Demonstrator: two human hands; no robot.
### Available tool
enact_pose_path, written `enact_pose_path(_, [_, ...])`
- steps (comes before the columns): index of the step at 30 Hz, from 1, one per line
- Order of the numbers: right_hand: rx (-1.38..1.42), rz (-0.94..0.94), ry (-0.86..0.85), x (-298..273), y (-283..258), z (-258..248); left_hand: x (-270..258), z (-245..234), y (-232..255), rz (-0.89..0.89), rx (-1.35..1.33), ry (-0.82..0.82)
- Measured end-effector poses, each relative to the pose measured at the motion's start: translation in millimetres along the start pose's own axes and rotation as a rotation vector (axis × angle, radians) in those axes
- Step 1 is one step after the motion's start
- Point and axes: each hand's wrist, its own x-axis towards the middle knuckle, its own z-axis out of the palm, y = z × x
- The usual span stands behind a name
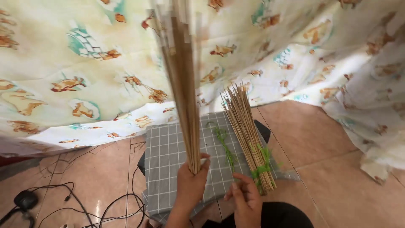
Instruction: Gathering thin wooden sticks into bundles and securing them with plastic ties at a natural pace.
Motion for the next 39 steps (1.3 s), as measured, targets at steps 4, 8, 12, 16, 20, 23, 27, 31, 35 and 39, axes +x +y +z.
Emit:
enact_pose_path(4, [-0.021,0.138,0.006,11.6,0.5,10.8,9.6,-22.9,9.4,-0.190,-0.044,-0.154])
enact_pose_path(8, [-0.138,0.094,-0.019,5.2,11.2,19.9,33.0,-26.9,-34.2,-0.179,-0.237,-0.202])
enact_pose_path(12, [-0.341,0.024,-0.060,5.2,23.6,16.7,41.9,-29.6,-53.2,-0.269,-0.279,-0.222])
enact_pose_path(16, [-0.966,-0.042,-0.018,25.7,-11.1,55.0,45.3,-46.3,-38.5,-0.206,-0.071,-0.233])
enact_pose_path(20, [-1.273,-0.399,-0.137,97.3,-26.2,104.8,47.2,-50.4,-30.2,-0.119,0.041,-0.258])
enact_pose_path(23, [-1.667,-0.745,-0.122,164.3,10.9,102.7,49.6,-47.9,-28.5,-0.101,0.102,-0.214])
enact_pose_path(27, [-1.963,-0.660,-0.332,209.9,54.0,68.4,54.5,-41.1,-39.9,-0.052,0.095,-0.219])
enact_pose_path(31, [-1.454,-0.894,-0.417,172.7,15.3,68.1,44.3,-41.2,-43.4,-0.039,0.081,-0.178])
enact_pose_path(35, [-1.319,-0.933,-0.487,96.0,-28.8,81.0,29.4,-34.3,-50.0,0.102,0.108,-0.151])
enact_pose_path(39, [-1.243,-0.822,-0.491,58.7,-22.9,53.8,2.5,-31.2,-51.7,0.156,0.155,-0.143])
